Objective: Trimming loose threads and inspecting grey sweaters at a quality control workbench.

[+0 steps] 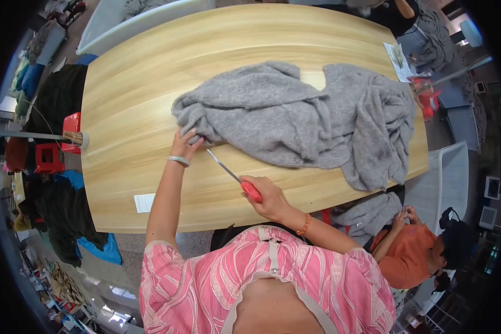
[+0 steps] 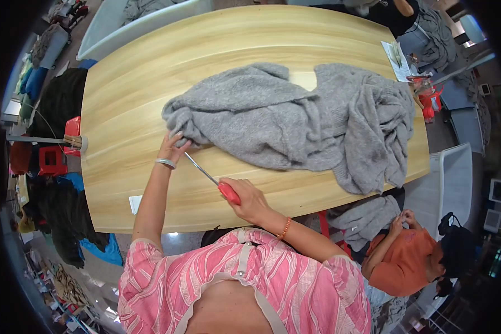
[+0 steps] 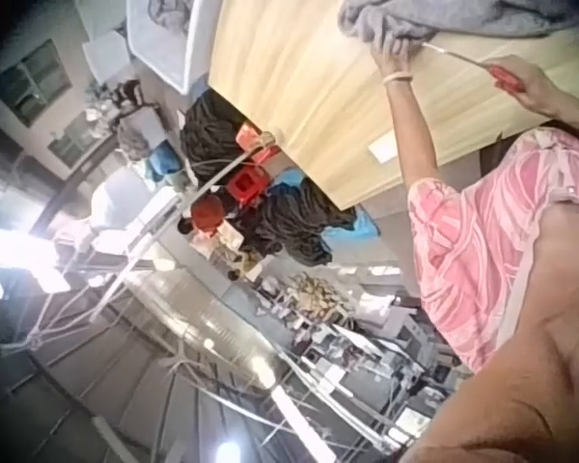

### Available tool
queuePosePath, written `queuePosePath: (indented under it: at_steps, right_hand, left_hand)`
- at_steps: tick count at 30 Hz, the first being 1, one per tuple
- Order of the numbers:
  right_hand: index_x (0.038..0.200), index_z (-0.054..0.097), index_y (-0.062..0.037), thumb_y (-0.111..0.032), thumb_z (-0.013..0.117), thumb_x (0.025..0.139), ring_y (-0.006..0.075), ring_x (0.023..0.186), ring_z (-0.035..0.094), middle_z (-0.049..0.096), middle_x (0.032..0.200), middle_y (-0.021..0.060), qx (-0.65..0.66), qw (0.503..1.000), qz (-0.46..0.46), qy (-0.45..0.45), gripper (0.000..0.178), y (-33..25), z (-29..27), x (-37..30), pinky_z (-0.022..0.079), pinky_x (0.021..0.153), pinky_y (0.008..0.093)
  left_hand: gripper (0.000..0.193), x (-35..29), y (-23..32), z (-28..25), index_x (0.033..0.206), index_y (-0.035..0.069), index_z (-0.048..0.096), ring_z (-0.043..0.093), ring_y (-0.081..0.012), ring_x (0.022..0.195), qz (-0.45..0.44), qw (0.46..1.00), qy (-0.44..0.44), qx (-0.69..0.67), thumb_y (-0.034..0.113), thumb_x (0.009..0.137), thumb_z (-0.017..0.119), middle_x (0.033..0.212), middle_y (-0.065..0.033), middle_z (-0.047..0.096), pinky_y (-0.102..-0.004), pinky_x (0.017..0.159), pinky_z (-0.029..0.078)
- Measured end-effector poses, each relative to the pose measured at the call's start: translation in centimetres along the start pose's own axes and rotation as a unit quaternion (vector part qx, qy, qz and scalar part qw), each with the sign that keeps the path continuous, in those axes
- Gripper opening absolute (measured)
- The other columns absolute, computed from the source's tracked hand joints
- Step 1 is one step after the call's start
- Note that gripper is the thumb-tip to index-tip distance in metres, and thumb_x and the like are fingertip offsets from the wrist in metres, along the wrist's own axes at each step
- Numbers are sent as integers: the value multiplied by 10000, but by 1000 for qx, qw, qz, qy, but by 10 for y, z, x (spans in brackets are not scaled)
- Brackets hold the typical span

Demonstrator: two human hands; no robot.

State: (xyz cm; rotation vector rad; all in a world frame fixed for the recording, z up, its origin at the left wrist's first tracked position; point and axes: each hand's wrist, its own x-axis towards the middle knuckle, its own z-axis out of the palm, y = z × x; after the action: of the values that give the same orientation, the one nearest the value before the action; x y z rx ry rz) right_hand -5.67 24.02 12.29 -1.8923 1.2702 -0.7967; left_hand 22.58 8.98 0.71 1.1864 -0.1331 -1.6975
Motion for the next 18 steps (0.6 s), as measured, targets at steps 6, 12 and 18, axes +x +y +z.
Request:
queuePosePath:
  at_steps: [6,12,18]
  right_hand:
    - [1201,500,-51,-173,579,903,69,746,521,555,874,23,359,902,224,86,332,-21,104,55,475,637,245]
    - [1110,507,-20,-206,602,874,170,777,540,560,863,81,313,886,315,128,315,22,186,34,458,702,300]
    - [1026,506,-4,-351,709,725,380,971,538,578,987,213,43,950,281,-133,502,-9,188,40,428,848,460]
  left_hand:
    - [574,2,55,-5,1282,61,446,592,-171,895,34,934,-175,311,-102,749,583,1139,-70,489,-357,796,579]
    - [255,38,65,-33,1095,13,541,622,-168,737,37,917,-83,387,56,845,520,932,-81,591,-327,598,592]
    - [267,29,85,-12,1085,20,556,625,-225,851,21,996,-43,76,205,912,470,965,-113,623,-399,707,553]
